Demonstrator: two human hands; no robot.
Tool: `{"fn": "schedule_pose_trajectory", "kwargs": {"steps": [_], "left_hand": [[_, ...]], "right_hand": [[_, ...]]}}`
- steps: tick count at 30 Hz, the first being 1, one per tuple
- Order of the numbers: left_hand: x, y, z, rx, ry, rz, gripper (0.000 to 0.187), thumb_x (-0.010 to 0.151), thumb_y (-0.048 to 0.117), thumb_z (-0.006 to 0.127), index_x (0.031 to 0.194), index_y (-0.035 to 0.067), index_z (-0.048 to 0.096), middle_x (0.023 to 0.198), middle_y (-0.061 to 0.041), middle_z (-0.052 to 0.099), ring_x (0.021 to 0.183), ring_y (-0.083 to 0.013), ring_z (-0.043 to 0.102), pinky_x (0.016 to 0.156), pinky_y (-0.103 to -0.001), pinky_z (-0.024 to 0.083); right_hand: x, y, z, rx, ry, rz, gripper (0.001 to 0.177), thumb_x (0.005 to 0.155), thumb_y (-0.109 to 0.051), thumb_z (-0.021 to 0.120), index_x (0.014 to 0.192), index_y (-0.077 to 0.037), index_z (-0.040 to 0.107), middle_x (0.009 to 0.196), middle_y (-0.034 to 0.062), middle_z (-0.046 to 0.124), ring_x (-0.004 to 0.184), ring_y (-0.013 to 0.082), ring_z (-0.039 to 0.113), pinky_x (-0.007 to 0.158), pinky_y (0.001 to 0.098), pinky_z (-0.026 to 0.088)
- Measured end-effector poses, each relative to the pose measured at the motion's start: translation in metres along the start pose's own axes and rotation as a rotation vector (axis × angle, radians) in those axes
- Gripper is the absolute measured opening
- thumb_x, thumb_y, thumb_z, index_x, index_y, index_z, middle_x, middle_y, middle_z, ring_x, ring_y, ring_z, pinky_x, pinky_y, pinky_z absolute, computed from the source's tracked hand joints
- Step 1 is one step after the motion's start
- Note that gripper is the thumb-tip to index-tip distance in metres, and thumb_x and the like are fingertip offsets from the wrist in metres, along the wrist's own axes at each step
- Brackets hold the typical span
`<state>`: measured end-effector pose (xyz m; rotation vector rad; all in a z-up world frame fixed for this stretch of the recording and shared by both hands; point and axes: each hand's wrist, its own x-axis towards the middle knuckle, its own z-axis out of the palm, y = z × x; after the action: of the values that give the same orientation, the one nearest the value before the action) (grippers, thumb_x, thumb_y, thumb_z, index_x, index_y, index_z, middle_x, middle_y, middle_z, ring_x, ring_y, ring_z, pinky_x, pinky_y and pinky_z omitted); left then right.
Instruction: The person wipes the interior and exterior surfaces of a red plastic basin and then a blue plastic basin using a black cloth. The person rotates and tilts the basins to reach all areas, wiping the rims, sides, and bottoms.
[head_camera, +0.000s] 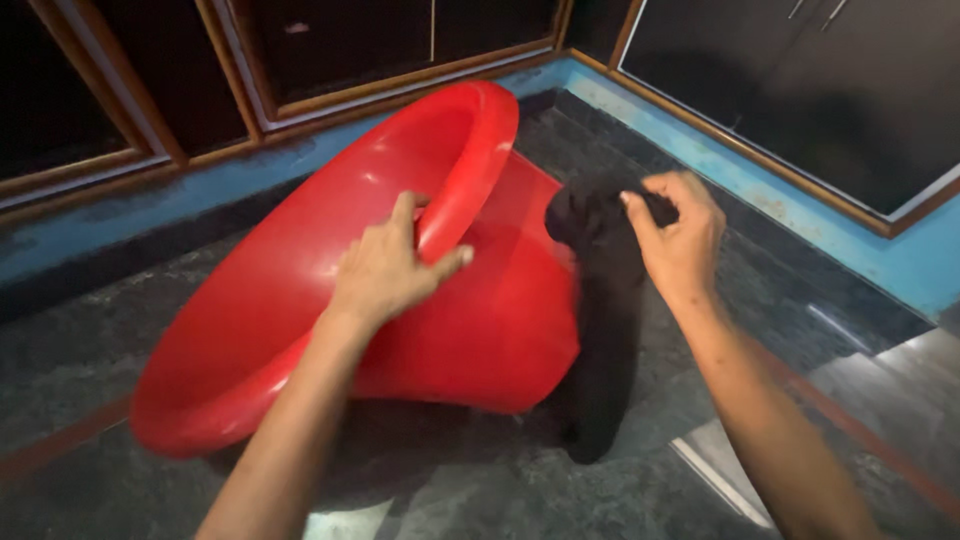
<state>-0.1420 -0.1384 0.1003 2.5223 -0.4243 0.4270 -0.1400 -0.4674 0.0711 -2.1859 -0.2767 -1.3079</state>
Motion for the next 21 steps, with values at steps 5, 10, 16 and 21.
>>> {"fn": "schedule_pose_trajectory", "kwargs": {"steps": [5,10,16,21], "left_hand": [[-0.033,-0.026,-0.012,0.089,-0.019,0.031,0.091,0.070,0.045,0.082,0.142,0.007,0.043,0.111,-0.028,0.070,0.099,-0.0491,0.068,0.081,-0.060,0.054],[-0.009,-0.017,-0.010,0.143,-0.131,-0.232,0.068,0.081,0.045,0.075,0.134,0.009,0.054,0.097,-0.026,0.072,0.097,-0.0464,0.069,0.087,-0.057,0.054],[0.027,-0.039,-0.012,0.117,-0.146,-0.059,0.074,0.071,0.036,0.078,0.130,-0.002,0.052,0.091,-0.032,0.070,0.095,-0.0489,0.068,0.088,-0.055,0.053],[0.043,-0.040,-0.001,0.083,-0.184,-0.074,0.076,0.071,0.034,0.078,0.132,-0.003,0.051,0.093,-0.033,0.070,0.096,-0.0506,0.067,0.089,-0.057,0.051]], "right_hand": [[0.028,-0.016,0.038,0.280,0.143,0.085,0.022,0.100,-0.011,0.084,0.100,-0.004,0.062,0.092,0.0055,0.064,0.085,0.0146,0.061,0.080,0.0255,0.051],[-0.050,-0.087,0.108,0.226,-0.344,-0.137,0.030,0.089,-0.030,0.077,0.108,-0.007,0.069,0.120,0.0130,0.066,0.116,0.0305,0.059,0.100,0.0468,0.045],[-0.048,-0.047,0.173,-0.073,-0.515,-0.484,0.072,0.089,-0.057,0.061,0.143,-0.010,0.056,0.157,0.0171,0.043,0.150,0.0455,0.027,0.119,0.0662,0.014],[0.027,0.043,0.218,-0.064,-0.392,-0.209,0.061,0.098,-0.041,0.053,0.147,-0.004,0.053,0.158,0.0209,0.045,0.149,0.0447,0.031,0.118,0.0595,0.021]]}}
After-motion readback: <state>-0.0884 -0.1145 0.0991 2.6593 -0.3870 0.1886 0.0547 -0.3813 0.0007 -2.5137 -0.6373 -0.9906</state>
